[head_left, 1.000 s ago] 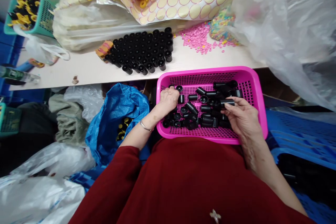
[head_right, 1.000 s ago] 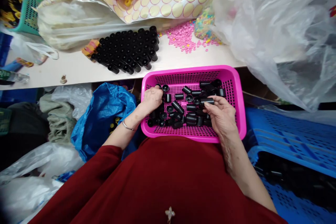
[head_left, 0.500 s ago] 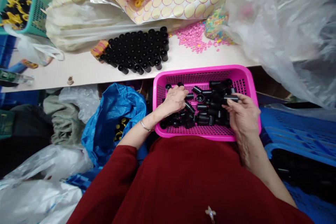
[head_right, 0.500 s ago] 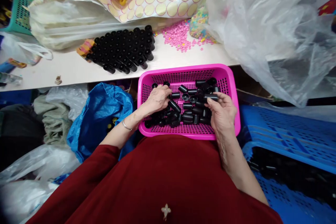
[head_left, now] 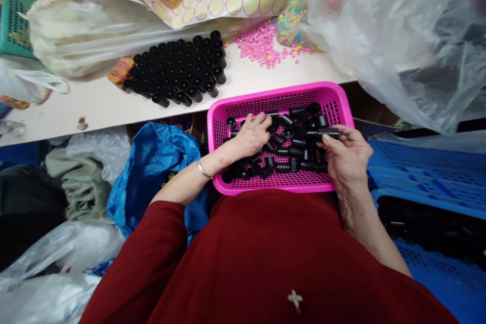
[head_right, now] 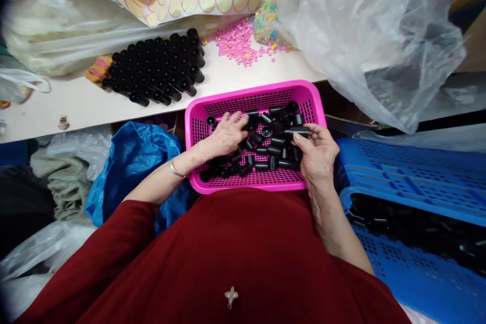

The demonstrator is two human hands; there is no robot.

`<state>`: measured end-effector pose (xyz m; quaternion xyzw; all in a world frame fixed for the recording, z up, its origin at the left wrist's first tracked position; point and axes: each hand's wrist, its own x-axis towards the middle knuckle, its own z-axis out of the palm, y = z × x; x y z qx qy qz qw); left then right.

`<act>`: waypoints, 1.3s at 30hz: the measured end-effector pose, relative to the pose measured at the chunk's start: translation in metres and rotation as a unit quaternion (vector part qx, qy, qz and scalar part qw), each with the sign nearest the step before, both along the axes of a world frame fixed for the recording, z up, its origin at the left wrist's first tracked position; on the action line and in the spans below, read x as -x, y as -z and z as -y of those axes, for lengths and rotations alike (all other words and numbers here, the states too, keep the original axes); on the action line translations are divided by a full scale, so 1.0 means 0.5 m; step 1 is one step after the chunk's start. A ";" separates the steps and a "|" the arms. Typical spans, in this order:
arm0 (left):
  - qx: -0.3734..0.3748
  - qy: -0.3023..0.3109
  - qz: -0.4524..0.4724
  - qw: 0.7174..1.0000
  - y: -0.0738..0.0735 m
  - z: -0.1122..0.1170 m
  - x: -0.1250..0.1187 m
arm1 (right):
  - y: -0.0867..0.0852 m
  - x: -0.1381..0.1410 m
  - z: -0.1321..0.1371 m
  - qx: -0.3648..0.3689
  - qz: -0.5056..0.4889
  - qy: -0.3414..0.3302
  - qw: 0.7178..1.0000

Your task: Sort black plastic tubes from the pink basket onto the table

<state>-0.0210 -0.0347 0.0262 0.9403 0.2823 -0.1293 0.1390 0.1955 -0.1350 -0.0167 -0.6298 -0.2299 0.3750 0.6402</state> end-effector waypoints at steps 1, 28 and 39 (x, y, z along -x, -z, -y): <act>0.003 -0.028 0.005 1.000 -0.002 -0.016 0.007 | -0.001 -0.001 -0.001 -0.005 -0.004 -0.002 1.000; 0.693 -0.409 0.466 0.369 -0.018 0.070 -0.035 | -0.053 0.026 0.027 -0.063 -0.143 -0.204 0.966; 0.644 -0.478 0.507 0.315 0.002 0.089 -0.046 | -0.064 0.084 0.037 -0.112 0.064 -0.136 0.982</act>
